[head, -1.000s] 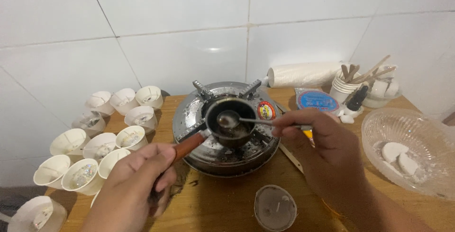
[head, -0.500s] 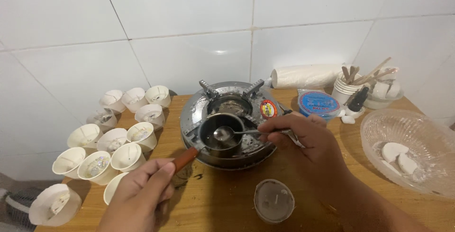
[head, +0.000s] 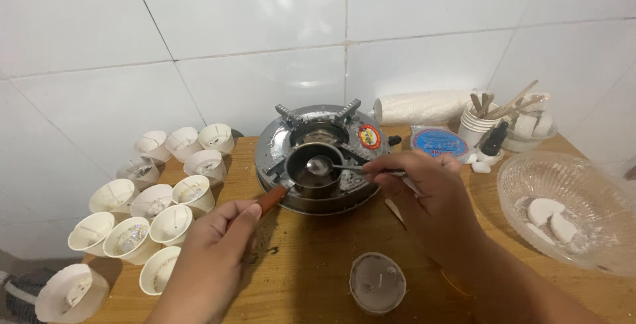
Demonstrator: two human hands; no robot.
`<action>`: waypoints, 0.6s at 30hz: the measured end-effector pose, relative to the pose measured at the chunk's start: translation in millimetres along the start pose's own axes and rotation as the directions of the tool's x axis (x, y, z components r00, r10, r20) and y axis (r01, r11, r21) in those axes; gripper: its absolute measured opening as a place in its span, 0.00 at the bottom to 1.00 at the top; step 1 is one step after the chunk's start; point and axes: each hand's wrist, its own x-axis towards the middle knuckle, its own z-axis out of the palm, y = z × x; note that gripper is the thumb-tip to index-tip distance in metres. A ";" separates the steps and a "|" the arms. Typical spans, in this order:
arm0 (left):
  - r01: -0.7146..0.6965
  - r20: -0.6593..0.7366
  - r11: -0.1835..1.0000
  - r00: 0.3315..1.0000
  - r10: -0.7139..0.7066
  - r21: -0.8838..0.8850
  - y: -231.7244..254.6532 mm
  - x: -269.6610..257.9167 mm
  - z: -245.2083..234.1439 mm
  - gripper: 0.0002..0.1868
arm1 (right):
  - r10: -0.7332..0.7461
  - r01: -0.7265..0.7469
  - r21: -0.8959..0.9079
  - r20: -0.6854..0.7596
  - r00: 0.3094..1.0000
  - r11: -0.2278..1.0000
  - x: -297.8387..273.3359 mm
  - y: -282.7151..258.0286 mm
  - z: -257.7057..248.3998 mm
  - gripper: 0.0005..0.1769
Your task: Preparing wicks in paper cups and melting wax on a portable stove
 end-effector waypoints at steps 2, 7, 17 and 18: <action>0.041 0.027 0.991 0.999 -0.038 -0.126 7.3 -2.4 7.0 0.11 | 0.036 -0.036 0.005 0.001 0.999 0.999 0.2 0.0 -1.6 0.13; 0.043 -0.044 0.997 0.998 -0.041 0.060 18.5 1.1 15.1 0.10 | 0.025 -0.025 -0.007 -0.027 0.999 1.000 1.3 8.4 -1.8 0.14; 0.057 -0.050 0.955 0.998 -0.044 0.290 25.1 5.0 10.7 0.14 | 0.034 -0.035 -0.022 -0.043 0.998 0.999 1.5 0.3 -6.8 0.18; 0.059 0.021 0.985 0.998 -0.063 0.165 19.3 8.5 7.3 0.13 | 0.031 -0.032 -0.008 -0.044 0.999 0.999 1.3 -1.0 -6.5 0.16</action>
